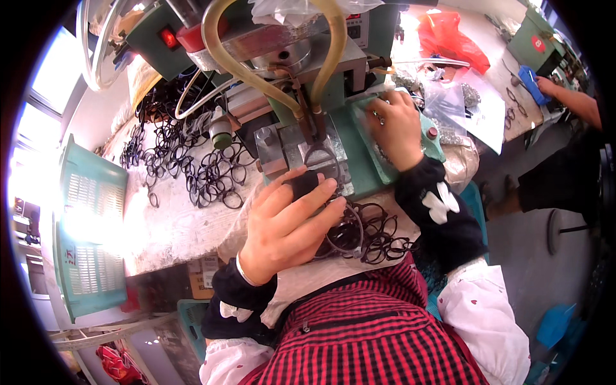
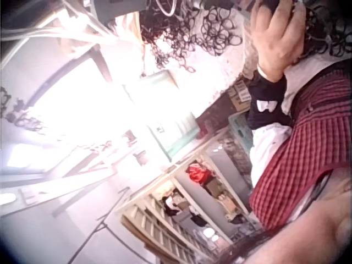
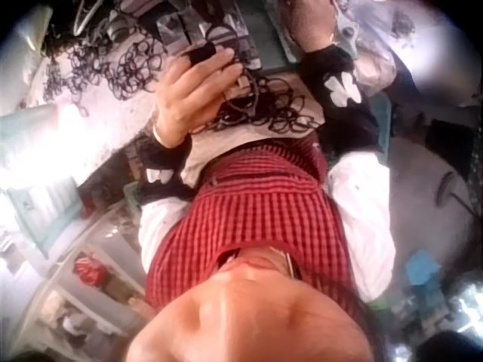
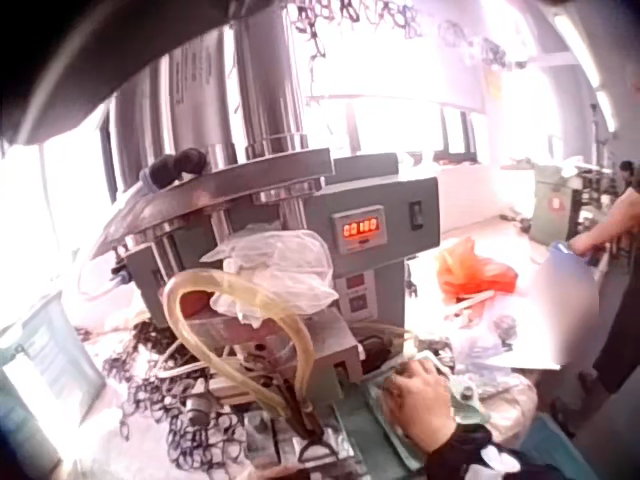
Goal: The person repeatedly picks up black circular hair ties and small metallic components, places them into a green press machine, and removes the assembled hair accessories. The person works continuously at a cluttered workstation with bins and loose parts nearby.
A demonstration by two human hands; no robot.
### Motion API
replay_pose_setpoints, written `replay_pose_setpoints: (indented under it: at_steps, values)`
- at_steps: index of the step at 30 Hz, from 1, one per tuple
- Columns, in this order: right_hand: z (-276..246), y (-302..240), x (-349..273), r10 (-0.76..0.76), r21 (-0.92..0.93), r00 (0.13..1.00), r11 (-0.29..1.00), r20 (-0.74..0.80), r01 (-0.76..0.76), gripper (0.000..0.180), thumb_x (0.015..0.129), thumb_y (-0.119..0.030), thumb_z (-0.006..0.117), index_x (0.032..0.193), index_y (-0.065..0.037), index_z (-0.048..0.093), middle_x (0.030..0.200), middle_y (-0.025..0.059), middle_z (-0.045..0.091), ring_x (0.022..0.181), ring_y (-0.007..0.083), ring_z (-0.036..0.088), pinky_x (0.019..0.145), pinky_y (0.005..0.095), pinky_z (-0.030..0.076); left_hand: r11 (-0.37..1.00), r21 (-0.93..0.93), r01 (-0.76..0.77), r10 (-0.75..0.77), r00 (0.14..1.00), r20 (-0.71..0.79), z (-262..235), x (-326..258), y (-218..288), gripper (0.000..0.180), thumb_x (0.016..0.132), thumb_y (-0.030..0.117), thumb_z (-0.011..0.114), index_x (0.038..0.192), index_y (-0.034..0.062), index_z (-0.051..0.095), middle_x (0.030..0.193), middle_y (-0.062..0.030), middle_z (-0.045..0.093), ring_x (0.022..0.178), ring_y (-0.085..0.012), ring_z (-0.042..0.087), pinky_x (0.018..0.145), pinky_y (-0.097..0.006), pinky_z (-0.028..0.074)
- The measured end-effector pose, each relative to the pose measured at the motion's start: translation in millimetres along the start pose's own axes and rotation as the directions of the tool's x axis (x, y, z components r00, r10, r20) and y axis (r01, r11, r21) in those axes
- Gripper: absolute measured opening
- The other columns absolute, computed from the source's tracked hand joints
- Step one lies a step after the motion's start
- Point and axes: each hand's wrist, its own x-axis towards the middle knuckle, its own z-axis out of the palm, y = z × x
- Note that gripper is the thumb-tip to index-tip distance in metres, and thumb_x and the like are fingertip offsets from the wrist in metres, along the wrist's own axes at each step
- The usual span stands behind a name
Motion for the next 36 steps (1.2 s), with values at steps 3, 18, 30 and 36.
replay_pose_setpoints:
  at_steps: [3,18,30,36]
  values:
    - [17,-1,5,0.059,-0.168,0.989,0.985,0.139,-0.035,0.007,0.079,-0.016,0.071,0.084,-0.012,0.073,0.105,0.0078,0.066,0.107,0.0286,0.061,0.076,0.0425,0.055,0.997,0.028,0.068,-0.07,0.996,0.057,-4,-10,11,0.042,0.076,0.006,0.078,0.117,0.0099,0.071,0.117,-0.0115,0.073,0.106,-0.0351,0.07,0.091,-0.045,0.057]
    - [-7,-6,-24,0.538,0.877,0.784,0.156,0.311,-0.455,0.017,0.096,-0.004,0.067,0.111,0.002,0.071,0.099,0.0033,0.071,0.091,0.0108,0.065,0.084,0.0234,0.049,0.37,0.597,0.712,-0.738,0.616,-0.276,-37,-133,-114,0.015,0.081,0.023,0.076,0.092,0.012,0.074,0.092,-0.0093,0.069,0.086,-0.0344,0.063,0.076,-0.043,0.051]
    - [-90,-33,-47,0.438,0.653,0.855,0.566,0.278,-0.503,0.015,0.089,0.003,0.07,0.103,0.001,0.074,0.093,0.004,0.072,0.088,0.0118,0.066,0.081,0.0251,0.05,0.454,0.398,0.797,-0.765,0.578,-0.284,-32,-155,-83,0.011,0.099,0.014,0.062,0.098,0.0039,0.066,0.09,-0.0125,0.07,0.082,-0.0327,0.066,0.072,-0.041,0.05]
    - [-69,-81,10,0.062,0.731,0.994,0.673,0.094,-0.112,0.016,0.083,0.004,0.073,0.097,-0.001,0.074,0.09,0.0085,0.071,0.088,0.0189,0.068,0.08,0.0289,0.052,0.439,-0.39,0.809,-0.893,0.347,-0.286,-35,-118,-86,0.016,0.106,0.01,0.05,0.118,0.0002,0.055,0.086,-0.0037,0.066,0.073,-0.0082,0.058,0.065,-0.024,0.047]
